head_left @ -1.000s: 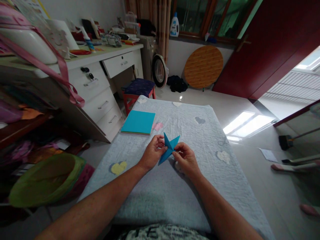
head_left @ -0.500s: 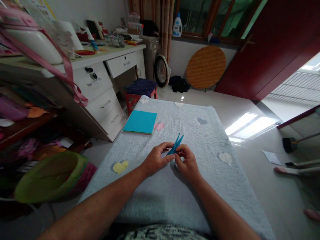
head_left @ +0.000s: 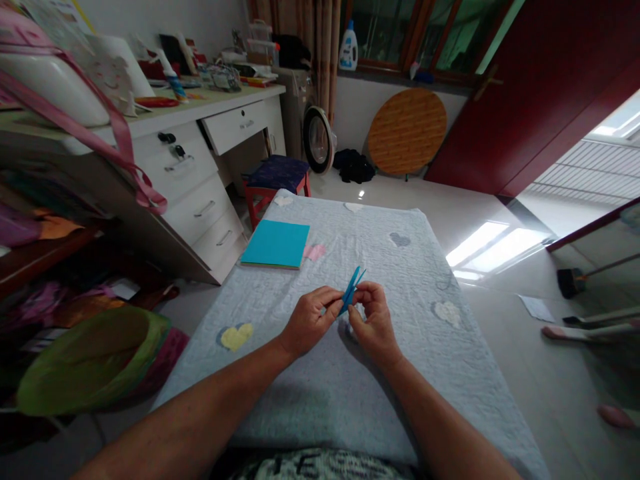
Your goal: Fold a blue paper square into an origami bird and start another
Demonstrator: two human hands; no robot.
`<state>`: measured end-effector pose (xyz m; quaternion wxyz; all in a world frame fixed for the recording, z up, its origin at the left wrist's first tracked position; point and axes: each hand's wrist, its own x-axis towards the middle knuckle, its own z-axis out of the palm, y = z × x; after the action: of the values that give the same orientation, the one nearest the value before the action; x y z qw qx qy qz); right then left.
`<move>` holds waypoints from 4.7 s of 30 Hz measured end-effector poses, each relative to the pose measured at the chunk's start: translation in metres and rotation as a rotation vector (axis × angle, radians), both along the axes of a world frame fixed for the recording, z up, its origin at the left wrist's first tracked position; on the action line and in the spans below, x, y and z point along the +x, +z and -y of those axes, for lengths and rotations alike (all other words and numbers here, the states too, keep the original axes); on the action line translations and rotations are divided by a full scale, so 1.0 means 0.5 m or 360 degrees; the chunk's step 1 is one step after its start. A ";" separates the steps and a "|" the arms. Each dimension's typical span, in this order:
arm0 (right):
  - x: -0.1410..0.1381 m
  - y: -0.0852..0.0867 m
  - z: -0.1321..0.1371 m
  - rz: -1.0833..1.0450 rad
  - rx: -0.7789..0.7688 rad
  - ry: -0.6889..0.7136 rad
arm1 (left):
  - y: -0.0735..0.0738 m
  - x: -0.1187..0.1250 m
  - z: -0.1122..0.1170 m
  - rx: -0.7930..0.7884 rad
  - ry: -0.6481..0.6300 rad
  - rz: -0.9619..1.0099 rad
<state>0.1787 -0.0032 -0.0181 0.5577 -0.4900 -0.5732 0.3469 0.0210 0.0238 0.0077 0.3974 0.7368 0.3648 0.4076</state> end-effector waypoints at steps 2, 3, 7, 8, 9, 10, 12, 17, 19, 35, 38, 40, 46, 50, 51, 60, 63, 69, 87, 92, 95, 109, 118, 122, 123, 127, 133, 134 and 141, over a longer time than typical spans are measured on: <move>-0.002 0.003 0.000 -0.0032 0.0005 0.0022 | -0.001 0.002 0.002 0.0017 0.0058 0.0000; -0.002 0.006 0.001 -0.0040 0.0009 0.0034 | -0.001 0.002 0.003 0.0012 0.0084 0.0000; -0.004 0.017 0.004 -0.0035 0.0031 0.0090 | -0.001 0.006 0.002 -0.0206 0.0117 0.0113; -0.004 0.018 0.005 -0.0021 0.0037 0.0084 | -0.001 0.006 0.001 -0.0292 0.0119 0.0174; -0.005 0.019 0.007 0.0000 0.0040 0.0064 | -0.001 0.007 0.001 -0.0369 0.0122 0.0234; -0.006 0.020 0.008 0.0029 0.0039 0.0037 | -0.002 0.008 0.000 -0.0428 0.0127 0.0282; -0.007 0.020 0.009 0.0094 0.0034 -0.0014 | -0.002 0.009 0.000 -0.0481 0.0128 0.0337; -0.008 0.024 0.009 0.0170 0.0073 -0.0030 | -0.002 0.010 0.005 -0.0486 0.0056 0.0403; -0.005 0.030 0.010 0.0215 0.0156 -0.0002 | -0.001 0.009 0.006 -0.0465 0.0052 0.0404; 0.001 0.046 0.026 0.0588 0.0631 -0.0032 | 0.009 -0.014 0.017 0.0420 0.0200 -0.0020; 0.000 0.050 0.026 0.0628 0.0647 0.0019 | 0.006 -0.017 0.019 0.0534 0.0202 -0.0053; -0.001 0.051 0.027 0.0619 0.0651 0.0067 | 0.002 -0.018 0.018 0.0615 0.0162 -0.0050; -0.002 0.046 0.029 0.0549 0.0652 0.0160 | -0.004 -0.019 0.016 0.0680 0.0069 0.0032; 0.001 0.043 0.029 0.0539 0.0604 0.0133 | -0.003 -0.020 0.019 0.0701 0.0043 0.0020; 0.001 0.043 0.029 0.0527 0.0602 0.0137 | -0.002 -0.020 0.020 0.0704 0.0048 0.0015; 0.000 0.050 0.028 0.0596 0.0631 0.0147 | 0.004 -0.021 0.019 0.0698 0.0030 -0.0013; 0.001 0.052 0.029 0.0579 0.0617 0.0135 | 0.005 -0.021 0.019 0.0695 0.0013 0.0005; 0.008 0.047 0.023 0.0468 0.0585 0.0112 | 0.010 -0.021 0.021 0.0682 0.0037 0.0017; 0.023 0.039 0.020 0.0104 -0.0045 0.0340 | 0.011 -0.016 0.018 -0.0013 -0.0049 0.0250; 0.020 0.034 0.020 -0.0152 -0.0232 0.0413 | -0.002 -0.010 0.019 -0.0511 0.0000 0.0519; 0.017 0.036 0.019 -0.0269 -0.0318 0.0446 | -0.004 -0.006 0.018 -0.0726 -0.0161 0.0612; 0.017 0.041 0.013 -0.0158 -0.0377 0.0387 | -0.010 0.000 0.014 -0.0844 -0.0347 0.0389; 0.018 0.060 0.009 -0.0191 -0.0364 0.0338 | -0.016 -0.002 0.013 -0.0890 -0.0498 0.0381; 0.020 0.064 0.008 -0.0266 -0.0408 0.0313 | -0.019 0.002 0.017 -0.0868 -0.0573 0.0283; 0.020 0.065 0.008 -0.0278 -0.0408 0.0298 | -0.019 0.003 0.019 -0.0857 -0.0572 0.0272; 0.018 0.065 0.007 -0.0278 -0.0379 0.0266 | -0.020 0.013 0.025 -0.0777 -0.0436 0.0244; 0.015 0.070 0.005 -0.0260 -0.0374 0.0241 | -0.028 0.019 0.026 -0.0801 -0.0454 0.0256; 0.015 0.072 0.005 -0.0278 -0.0373 0.0228 | -0.029 0.019 0.025 -0.0817 -0.0491 0.0256; 0.027 0.074 -0.004 -0.0328 -0.0270 0.0135 | -0.032 0.015 0.028 -0.0850 -0.0606 0.0179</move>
<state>0.1920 -0.0013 0.0187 0.5551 -0.4725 -0.5017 0.4657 0.0284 0.0100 -0.0083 0.6651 0.6379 0.2919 0.2561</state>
